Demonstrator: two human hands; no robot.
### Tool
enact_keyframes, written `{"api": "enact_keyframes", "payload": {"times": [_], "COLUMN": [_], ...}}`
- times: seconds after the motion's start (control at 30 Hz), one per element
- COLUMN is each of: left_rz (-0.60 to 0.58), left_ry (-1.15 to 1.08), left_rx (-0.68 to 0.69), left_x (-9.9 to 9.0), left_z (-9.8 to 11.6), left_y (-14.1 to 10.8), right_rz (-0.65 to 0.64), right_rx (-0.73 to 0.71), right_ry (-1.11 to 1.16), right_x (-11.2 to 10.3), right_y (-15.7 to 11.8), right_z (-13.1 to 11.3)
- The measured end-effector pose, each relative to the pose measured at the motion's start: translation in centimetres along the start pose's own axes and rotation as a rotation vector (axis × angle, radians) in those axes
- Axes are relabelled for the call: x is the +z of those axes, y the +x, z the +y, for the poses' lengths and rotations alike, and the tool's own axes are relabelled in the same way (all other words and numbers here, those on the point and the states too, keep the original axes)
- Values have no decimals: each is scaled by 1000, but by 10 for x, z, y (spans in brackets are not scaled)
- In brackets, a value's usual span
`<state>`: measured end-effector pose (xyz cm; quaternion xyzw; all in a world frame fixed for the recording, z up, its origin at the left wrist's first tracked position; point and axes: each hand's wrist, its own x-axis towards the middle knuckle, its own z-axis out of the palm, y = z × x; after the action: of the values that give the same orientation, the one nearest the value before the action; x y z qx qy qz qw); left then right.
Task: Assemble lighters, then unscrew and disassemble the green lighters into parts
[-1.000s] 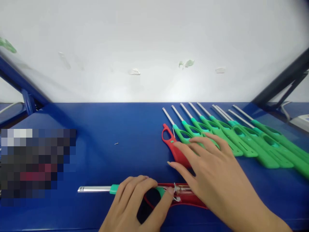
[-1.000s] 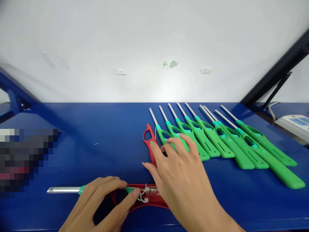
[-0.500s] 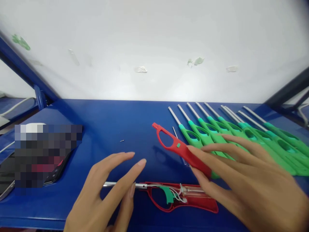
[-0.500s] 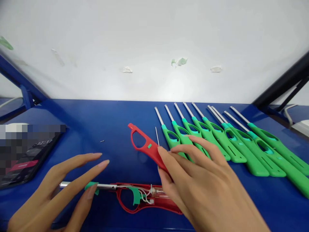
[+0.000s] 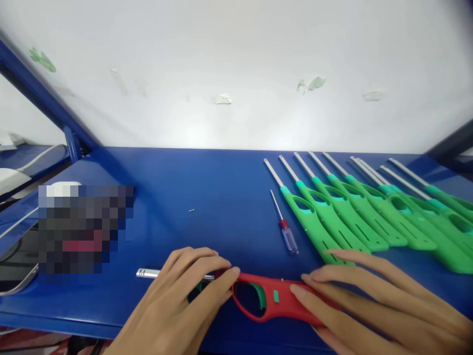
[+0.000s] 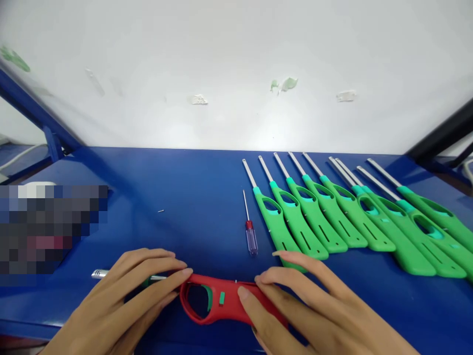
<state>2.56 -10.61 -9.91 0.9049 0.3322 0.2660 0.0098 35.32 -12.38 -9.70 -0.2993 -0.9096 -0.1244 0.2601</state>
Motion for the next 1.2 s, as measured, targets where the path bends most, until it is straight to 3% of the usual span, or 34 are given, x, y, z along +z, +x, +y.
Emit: {"api": "enact_keyframes", "payload": {"times": [0.23, 0.4, 0.63, 0.93, 1.07, 1.2], "left_rz": [-109, -140, -89, -9, -66, -119], "left_ry": [-27, -9, -33, -105, -4, 175], "left_rx": [-6, -16, -4, -29, -13, -135], "left_x": [-2, 0, 8, 12, 2, -21], "left_z": [-2, -4, -7, -1, -1, -12], "left_y": [-9, -13, -15, -13, -13, -25], "right_rz": [-43, -145, -164, -107, -43, 42], "right_rx": [-25, -81, -48, 48, 136, 188], "right_ry": [34, -33, -59, -32, 55, 57], "right_x": [2, -1, -4, 5, 8, 15], "right_y": [-17, -30, -33, -48, -45, -43], "right_z": [3, 10, 10, -8, -12, -13]}}
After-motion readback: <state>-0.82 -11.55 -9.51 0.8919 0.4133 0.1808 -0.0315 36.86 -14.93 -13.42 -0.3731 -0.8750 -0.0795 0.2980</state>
